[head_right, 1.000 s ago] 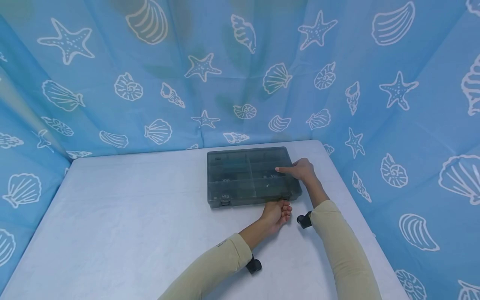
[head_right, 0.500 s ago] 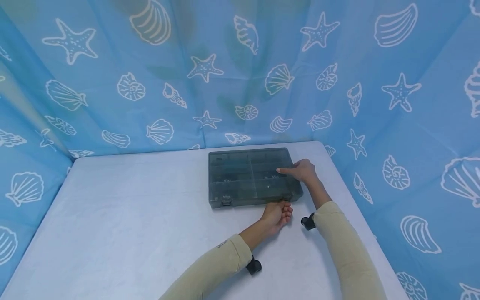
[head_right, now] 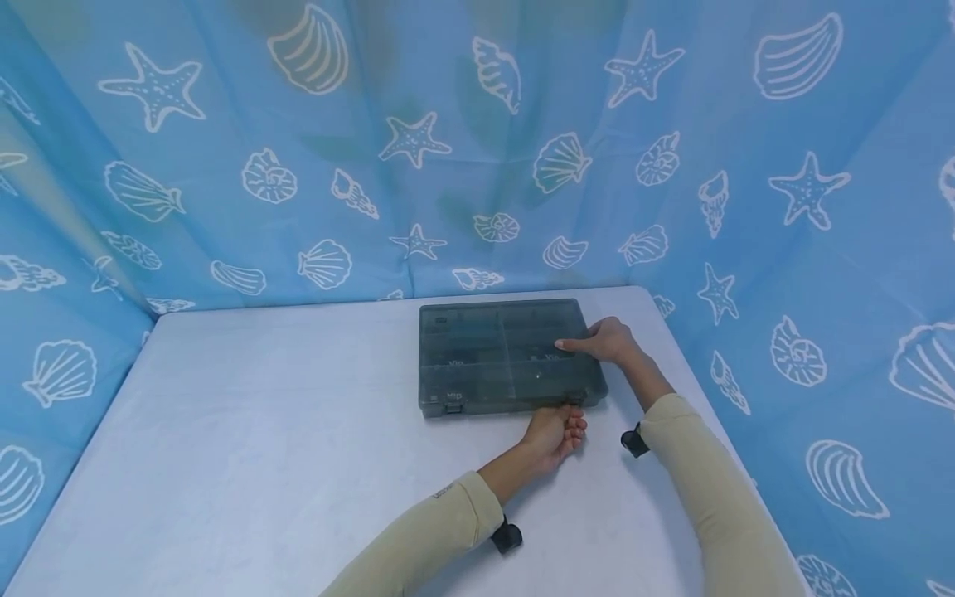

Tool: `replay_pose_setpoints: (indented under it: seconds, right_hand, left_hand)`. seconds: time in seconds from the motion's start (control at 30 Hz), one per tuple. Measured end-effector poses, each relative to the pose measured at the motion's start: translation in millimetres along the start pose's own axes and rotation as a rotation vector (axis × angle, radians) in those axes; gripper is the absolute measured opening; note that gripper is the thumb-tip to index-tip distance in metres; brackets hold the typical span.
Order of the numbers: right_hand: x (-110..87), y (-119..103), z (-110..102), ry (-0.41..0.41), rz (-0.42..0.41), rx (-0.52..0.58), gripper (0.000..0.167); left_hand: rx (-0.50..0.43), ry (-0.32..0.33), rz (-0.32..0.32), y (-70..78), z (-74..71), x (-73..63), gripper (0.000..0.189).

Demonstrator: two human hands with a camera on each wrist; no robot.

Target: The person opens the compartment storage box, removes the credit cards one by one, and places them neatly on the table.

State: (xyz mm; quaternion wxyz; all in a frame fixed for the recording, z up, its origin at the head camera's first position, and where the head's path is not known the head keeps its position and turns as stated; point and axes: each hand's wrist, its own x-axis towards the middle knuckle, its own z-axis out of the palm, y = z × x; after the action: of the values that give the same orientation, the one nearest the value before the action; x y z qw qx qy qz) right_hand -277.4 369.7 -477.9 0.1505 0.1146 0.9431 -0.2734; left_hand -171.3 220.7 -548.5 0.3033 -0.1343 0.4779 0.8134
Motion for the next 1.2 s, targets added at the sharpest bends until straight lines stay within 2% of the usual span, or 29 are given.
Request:
replay_pose_setpoints:
  seconds: [0.17,0.33,0.47,0.53,0.63,0.7,0.77,0.87,0.97,1.03,1.1,1.2]
  right_hand:
    - [3.1,-0.7,-2.3,-0.012,-0.046,-0.051,0.110]
    - [6.1,-2.7,-2.1,-0.023,-0.050,-0.053,0.111]
    - [7.4,-3.4,-1.3,-0.036,-0.044,-0.042,0.114]
    - [8.0,-3.1,-1.1,-0.040,-0.042,-0.039,0.114]
    - [8.2,0.1,-1.1,-0.034,-0.032,-0.041,0.114]
    - [7.2,4.2,-1.1,-0.027,-0.028,-0.049,0.111]
    - [4.6,7.1,-1.7,-0.025,-0.038,-0.057,0.107]
    - [-2.5,9.0,-3.4,-0.032,-0.057,-0.058,0.108]
    - [-11.7,8.6,-7.8,-0.031,-0.060,-0.027,0.110]
    - [-17.0,8.2,-12.2,-0.033,-0.042,-0.003,0.107]
    - [-20.7,8.8,-16.9,-0.032,-0.030,0.013,0.101]
    - [-24.7,10.9,-22.7,-0.052,-0.025,0.033,0.092]
  left_hand:
    - [0.007,-0.013,0.004,-0.8,-0.6,0.6,0.026]
    - [0.013,-0.001,0.003,2.0,-1.8,-1.3,0.026]
    - [-0.007,-0.017,-0.047,10.8,-7.0,-6.7,0.025]
    - [0.002,-0.054,-0.095,20.8,-13.1,-11.9,0.024]
    - [0.089,-0.168,-0.168,42.3,-24.8,-22.7,0.030]
    - [0.171,-0.259,-0.191,57.0,-33.7,-30.3,0.034]
    - [0.263,-0.343,-0.182,73.1,-44.5,-37.9,0.038]
    - [0.394,-0.423,-0.099,100.8,-65.9,-50.1,0.040]
    - [0.492,-0.413,0.054,132.1,-92.5,-61.2,0.040]
    - [0.545,-0.354,0.162,152.4,-111.3,-67.2,0.039]
    - [0.588,-0.255,0.254,169.1,-129.5,-70.7,0.037]
    - [0.644,-0.083,0.331,187.2,-152.3,-73.9,0.035]
